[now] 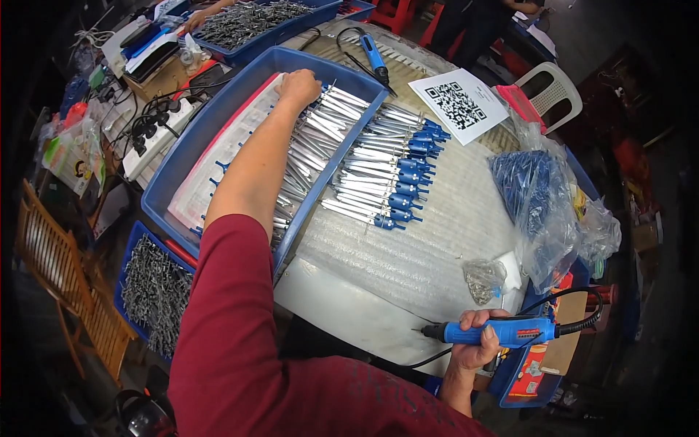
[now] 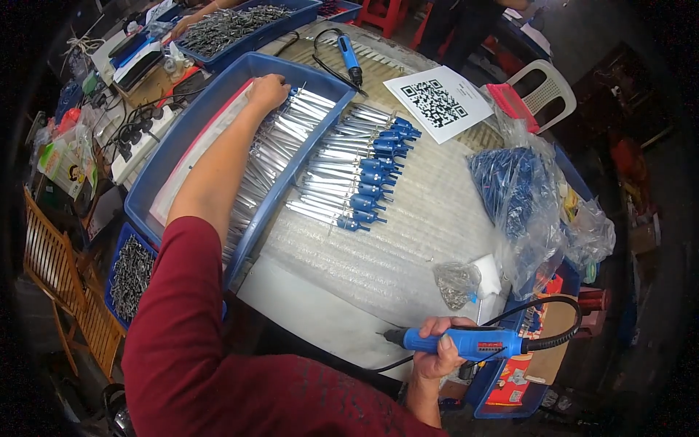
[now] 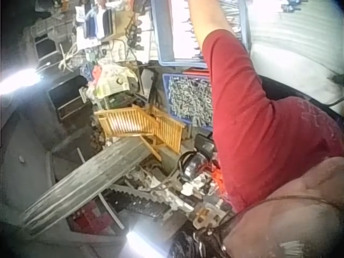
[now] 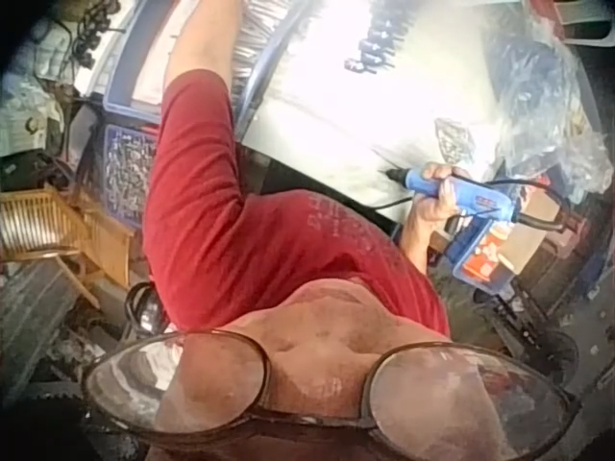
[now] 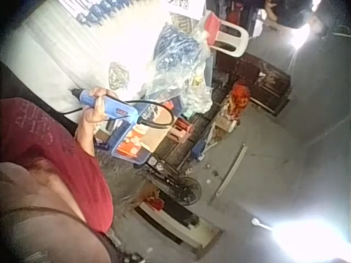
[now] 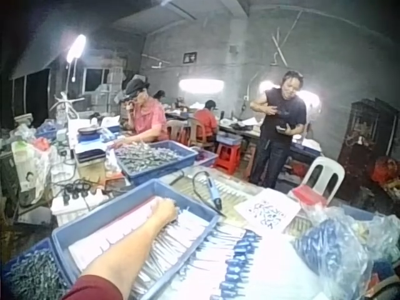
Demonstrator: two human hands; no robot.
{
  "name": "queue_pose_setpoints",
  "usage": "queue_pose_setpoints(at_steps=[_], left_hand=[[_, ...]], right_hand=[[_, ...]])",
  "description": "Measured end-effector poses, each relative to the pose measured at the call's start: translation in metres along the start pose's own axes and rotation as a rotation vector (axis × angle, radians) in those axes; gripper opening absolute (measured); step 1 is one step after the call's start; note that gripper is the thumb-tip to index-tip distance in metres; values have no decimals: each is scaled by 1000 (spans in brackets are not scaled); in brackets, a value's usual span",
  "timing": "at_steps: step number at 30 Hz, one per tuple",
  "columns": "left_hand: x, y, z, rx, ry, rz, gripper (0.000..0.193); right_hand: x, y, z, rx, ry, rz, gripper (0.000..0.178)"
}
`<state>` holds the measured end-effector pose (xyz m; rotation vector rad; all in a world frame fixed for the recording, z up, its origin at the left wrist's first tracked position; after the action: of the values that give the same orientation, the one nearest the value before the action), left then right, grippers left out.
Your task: Assembling small plastic components using an electric screwdriver at a manual workstation.
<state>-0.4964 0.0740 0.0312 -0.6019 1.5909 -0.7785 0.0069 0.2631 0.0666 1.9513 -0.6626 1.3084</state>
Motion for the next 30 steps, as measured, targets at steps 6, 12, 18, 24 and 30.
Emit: queue_pose_setpoints(at_steps=[6, 12, 18, 24, 30], left_hand=[[15, 10, -24, 107, 14, -1, 27], [-30, 11, 4, 60, 187, -65, 26], [-28, 30, -5, 142, 269, -48, 23], [-28, 39, -13, 228, 351, -105, 22], [-40, 36, 1, 325, 262, -296, 24]], right_hand=[[-2, -1, 0, -13, 14, 15, 31], [-4, -5, 0, -36, 28, 13, 32], [-6, -4, 0, -31, 47, 21, 32], [-6, -4, -1, -23, 47, 10, 32], [-7, -7, 0, -29, 51, 4, 32]])
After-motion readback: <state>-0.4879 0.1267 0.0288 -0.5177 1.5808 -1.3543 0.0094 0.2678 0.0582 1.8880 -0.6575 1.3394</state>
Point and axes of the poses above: each hand's wrist, its own z-axis away from the middle knuckle, its own y-axis out of the palm, x = y × z, the point moved 10 cm from there along -z, towards the middle knuckle, and after that the axes turned 13 degrees about z, right-handed, at the moved point
